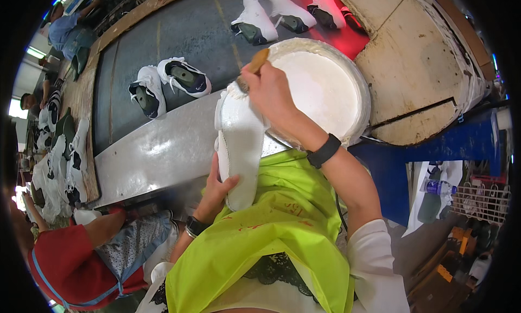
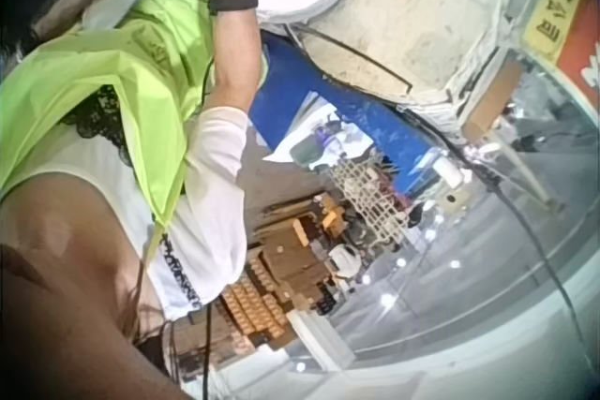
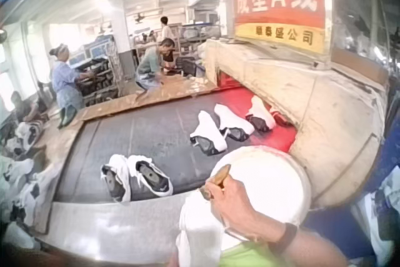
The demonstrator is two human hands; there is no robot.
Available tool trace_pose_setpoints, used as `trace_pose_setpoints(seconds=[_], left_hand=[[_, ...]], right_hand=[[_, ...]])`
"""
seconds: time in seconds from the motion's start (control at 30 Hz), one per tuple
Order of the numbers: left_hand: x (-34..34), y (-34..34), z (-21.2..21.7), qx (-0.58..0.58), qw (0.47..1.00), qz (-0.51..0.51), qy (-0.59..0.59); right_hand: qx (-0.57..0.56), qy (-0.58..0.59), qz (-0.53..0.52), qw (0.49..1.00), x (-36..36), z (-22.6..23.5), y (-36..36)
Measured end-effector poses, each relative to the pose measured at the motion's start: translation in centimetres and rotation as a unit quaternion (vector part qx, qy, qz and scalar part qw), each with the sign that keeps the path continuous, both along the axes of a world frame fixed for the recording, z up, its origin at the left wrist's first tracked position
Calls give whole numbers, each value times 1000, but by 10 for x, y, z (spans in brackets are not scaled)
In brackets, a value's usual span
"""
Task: Apply white adhesive to shoe soles using a brush in a factory assembly line.
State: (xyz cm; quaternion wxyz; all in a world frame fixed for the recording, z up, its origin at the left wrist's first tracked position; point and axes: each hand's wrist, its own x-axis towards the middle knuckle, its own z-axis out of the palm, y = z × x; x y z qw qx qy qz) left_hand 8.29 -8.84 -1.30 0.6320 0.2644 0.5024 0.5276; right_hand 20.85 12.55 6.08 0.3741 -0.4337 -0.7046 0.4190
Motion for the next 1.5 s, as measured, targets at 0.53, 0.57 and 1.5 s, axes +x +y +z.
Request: trace_pose_setpoints(seconds=[0.53, 0.57, 1.5], left_hand=[[-8, -4, 5, -7, 1000, 9, -18], [-7, -6, 3, 0, 1000, 15, -23], [-6, -10, -6, 6, 1000, 23, 20]], right_hand=[[57, -33, -89, 994, 8, 14, -41], [25, -97, -81, 992, 6, 15, -50], [73, -34, -34, 996, -15, 13, -15]])
